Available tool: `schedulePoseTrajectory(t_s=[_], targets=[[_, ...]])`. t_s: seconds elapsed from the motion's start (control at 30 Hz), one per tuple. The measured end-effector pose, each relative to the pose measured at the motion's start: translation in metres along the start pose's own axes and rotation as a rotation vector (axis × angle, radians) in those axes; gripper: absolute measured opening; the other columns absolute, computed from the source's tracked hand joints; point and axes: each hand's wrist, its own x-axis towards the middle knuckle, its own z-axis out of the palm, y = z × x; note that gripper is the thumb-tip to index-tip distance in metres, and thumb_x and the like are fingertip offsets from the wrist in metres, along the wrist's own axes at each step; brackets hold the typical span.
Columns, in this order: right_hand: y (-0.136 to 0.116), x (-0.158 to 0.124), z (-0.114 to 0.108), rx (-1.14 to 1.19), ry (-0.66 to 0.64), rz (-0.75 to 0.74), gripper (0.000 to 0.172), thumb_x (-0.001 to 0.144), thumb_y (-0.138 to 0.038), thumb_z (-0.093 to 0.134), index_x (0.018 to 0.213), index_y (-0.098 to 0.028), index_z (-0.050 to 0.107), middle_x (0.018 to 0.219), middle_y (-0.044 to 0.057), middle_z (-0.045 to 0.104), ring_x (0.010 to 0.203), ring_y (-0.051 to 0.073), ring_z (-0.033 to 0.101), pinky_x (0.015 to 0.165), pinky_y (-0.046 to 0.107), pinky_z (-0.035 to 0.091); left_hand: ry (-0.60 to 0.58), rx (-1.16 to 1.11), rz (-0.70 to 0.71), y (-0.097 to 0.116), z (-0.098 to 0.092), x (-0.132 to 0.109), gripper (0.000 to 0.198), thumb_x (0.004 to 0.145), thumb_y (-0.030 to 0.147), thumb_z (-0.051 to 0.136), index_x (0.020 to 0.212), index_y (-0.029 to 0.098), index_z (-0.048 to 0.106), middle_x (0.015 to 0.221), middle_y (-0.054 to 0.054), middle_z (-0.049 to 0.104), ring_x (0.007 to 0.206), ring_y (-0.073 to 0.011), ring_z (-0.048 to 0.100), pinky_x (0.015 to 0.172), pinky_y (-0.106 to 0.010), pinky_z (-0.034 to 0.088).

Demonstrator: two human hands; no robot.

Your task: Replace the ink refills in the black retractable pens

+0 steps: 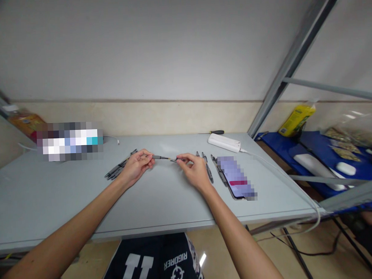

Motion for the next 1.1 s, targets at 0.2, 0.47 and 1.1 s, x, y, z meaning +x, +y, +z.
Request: schedulePoseTrajectory(t_s=[0.2,0.47,1.1], targets=[[-0.0058,-0.0020,0.0003,-0.164,-0.057,0.085,0.056,0.087,-0.049,0.039,0.047,-0.015,0.056,0.041,0.000,0.048,0.042,0.010,0.042,0.047,0.024,0.034,-0.042,0.020,-0.004,-0.0010,0.0012,-0.0010,0.027,0.063,0.031,0.074,0.072,0.014,0.056,0.059,-0.002,0.063,0.051,-0.0083,0.052,0.053,-0.021,0.038],[-0.0011,-0.0014,-0.0004,-0.102,-0.002,-0.066,0.029,0.076,-0.036,0.061,0.096,-0.016,0.067,0.080,0.006,0.067,0.061,0.013,0.055,0.052,0.022,0.041,0.007,-0.017,-0.031,0.0006,0.0000,0.0000,0.026,0.062,0.030,0.074,0.068,0.014,0.055,0.057,-0.001,0.062,0.049,-0.0076,0.051,0.052,-0.020,0.037],[-0.0042,-0.0042,-0.0003,-0.275,-0.145,-0.146,0.025,0.082,-0.033,0.053,0.079,-0.015,0.071,0.057,0.002,0.061,0.049,0.011,0.048,0.051,0.024,0.035,-0.058,0.036,-0.062,0.0030,0.0007,-0.0024,0.029,0.061,0.032,0.075,0.066,0.015,0.053,0.053,-0.001,0.060,0.044,-0.0073,0.047,0.045,-0.020,0.032]])
